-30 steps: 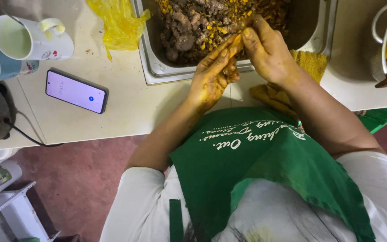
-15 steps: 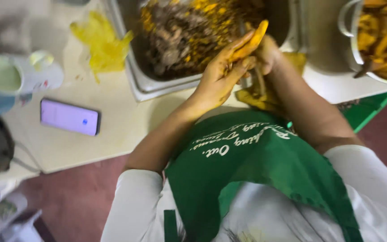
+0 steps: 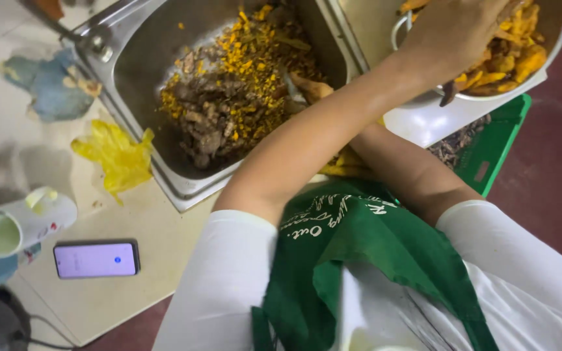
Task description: Peeling and scraping turmeric roots using a knife over a sink
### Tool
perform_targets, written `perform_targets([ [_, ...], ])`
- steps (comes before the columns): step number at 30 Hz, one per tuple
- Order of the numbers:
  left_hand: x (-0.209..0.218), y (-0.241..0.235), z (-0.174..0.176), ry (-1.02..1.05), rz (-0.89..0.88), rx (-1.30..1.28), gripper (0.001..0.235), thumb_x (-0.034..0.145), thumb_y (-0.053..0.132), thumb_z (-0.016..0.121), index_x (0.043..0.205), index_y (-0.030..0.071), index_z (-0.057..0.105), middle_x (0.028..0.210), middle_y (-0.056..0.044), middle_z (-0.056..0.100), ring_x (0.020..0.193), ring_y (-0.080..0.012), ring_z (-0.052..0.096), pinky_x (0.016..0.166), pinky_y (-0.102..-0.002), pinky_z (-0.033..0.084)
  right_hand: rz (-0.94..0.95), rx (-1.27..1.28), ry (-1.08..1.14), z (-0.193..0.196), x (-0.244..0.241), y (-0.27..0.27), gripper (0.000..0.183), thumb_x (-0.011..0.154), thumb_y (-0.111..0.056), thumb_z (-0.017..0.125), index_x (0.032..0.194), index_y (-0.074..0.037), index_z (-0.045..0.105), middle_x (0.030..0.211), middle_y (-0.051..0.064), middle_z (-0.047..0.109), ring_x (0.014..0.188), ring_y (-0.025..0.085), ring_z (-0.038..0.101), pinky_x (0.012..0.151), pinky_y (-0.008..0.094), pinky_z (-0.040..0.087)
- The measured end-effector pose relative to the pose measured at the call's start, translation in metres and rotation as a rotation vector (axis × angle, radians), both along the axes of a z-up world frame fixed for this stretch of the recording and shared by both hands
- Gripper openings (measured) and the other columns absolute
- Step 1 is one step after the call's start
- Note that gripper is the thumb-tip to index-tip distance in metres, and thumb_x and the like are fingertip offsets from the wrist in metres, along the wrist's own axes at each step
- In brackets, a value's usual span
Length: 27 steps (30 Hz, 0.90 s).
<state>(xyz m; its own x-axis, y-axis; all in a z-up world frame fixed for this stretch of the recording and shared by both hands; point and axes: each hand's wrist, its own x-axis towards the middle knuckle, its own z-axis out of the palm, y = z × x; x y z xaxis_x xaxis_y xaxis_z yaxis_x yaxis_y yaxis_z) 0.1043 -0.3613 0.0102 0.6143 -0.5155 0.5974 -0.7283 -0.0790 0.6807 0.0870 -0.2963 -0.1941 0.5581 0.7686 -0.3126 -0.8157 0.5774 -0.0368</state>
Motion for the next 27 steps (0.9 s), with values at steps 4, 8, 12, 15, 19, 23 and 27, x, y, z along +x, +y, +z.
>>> perform_targets([
  [4, 0.006, -0.007, -0.024, 0.011, -0.064, 0.270, 0.038, 0.105, 0.023, 0.052, 0.142, 0.030, 0.041, 0.126, -0.005, 0.073, 0.074, -0.0201, 0.074, 0.050, -0.038, 0.047, -0.216, -0.266, 0.056, 0.044, 0.005, 0.004, 0.046, 0.102, -0.054, 0.053, 0.109, -0.010, 0.064, 0.070, 0.006, 0.059, 0.054, 0.020, 0.052, 0.052, 0.034, 0.042],
  [8, 0.003, 0.087, 0.046, 0.357, -0.211, 0.456, 0.053, 0.107, -0.008, 0.042, 0.159, 0.001, 0.034, 0.170, -0.015, 0.014, 0.160, -0.0381, 0.007, 0.130, -0.066, 0.000, -0.414, -0.514, 0.111, 0.065, 0.006, -0.003, 0.043, 0.098, -0.052, 0.058, 0.101, -0.010, 0.065, 0.067, 0.006, 0.060, 0.049, 0.020, 0.052, 0.045, 0.035, 0.042],
  [12, 0.035, 0.157, -0.052, 0.055, 0.144, 0.381, 0.053, 0.102, 0.023, 0.074, 0.148, 0.017, 0.049, 0.156, -0.013, 0.047, 0.111, -0.0345, 0.072, 0.067, -0.040, 0.060, -0.577, -0.747, 0.201, 0.076, -0.007, 0.009, 0.040, 0.094, -0.050, 0.063, 0.094, -0.011, 0.065, 0.064, 0.006, 0.060, 0.044, 0.021, 0.053, 0.038, 0.035, 0.042],
  [15, 0.029, 0.251, -0.078, 0.205, 0.416, 0.512, 0.054, 0.111, 0.038, 0.058, 0.158, 0.022, 0.039, 0.165, -0.008, 0.037, 0.156, -0.0307, 0.034, 0.124, -0.057, 0.038, -0.621, -0.924, 0.226, 0.088, 0.000, 0.039, 0.038, 0.090, -0.049, 0.067, 0.088, -0.011, 0.065, 0.061, 0.005, 0.060, 0.040, 0.021, 0.053, 0.033, 0.035, 0.042],
  [19, -0.010, 0.309, -0.096, 0.751, 0.328, 0.306, 0.086, 0.102, 0.043, 0.064, 0.162, 0.014, 0.010, 0.163, -0.024, 0.037, 0.151, -0.0380, 0.039, 0.125, -0.042, 0.031, -0.618, -1.068, 0.170, 0.098, 0.018, 0.105, 0.039, 0.083, -0.048, 0.071, 0.092, -0.011, 0.070, 0.078, 0.007, 0.070, 0.062, 0.021, 0.064, 0.057, 0.037, 0.053],
  [23, -0.042, 0.328, -0.060, 1.176, 0.242, 0.088, 0.086, 0.093, 0.045, 0.061, 0.161, 0.017, 0.016, 0.156, -0.015, 0.050, 0.080, -0.0231, 0.081, 0.078, -0.035, 0.068, -0.628, -1.030, -0.434, 0.124, 0.023, 0.135, 0.050, 0.096, -0.047, 0.058, 0.125, -0.007, 0.065, 0.117, 0.009, 0.075, 0.105, 0.019, 0.071, 0.095, 0.033, 0.060],
  [27, -0.060, 0.348, -0.086, 1.335, 0.121, -0.313, 0.012, 0.103, 0.023, 0.057, 0.106, 0.013, 0.051, 0.083, -0.005, 0.068, 0.040, -0.0069, 0.042, 0.030, -0.025, 0.033, -0.517, -1.366, -1.232, 0.115, 0.034, 0.119, 0.033, 0.116, -0.036, 0.046, 0.107, -0.006, 0.055, 0.096, 0.002, 0.054, 0.090, 0.013, 0.047, 0.080, 0.035, 0.044],
])
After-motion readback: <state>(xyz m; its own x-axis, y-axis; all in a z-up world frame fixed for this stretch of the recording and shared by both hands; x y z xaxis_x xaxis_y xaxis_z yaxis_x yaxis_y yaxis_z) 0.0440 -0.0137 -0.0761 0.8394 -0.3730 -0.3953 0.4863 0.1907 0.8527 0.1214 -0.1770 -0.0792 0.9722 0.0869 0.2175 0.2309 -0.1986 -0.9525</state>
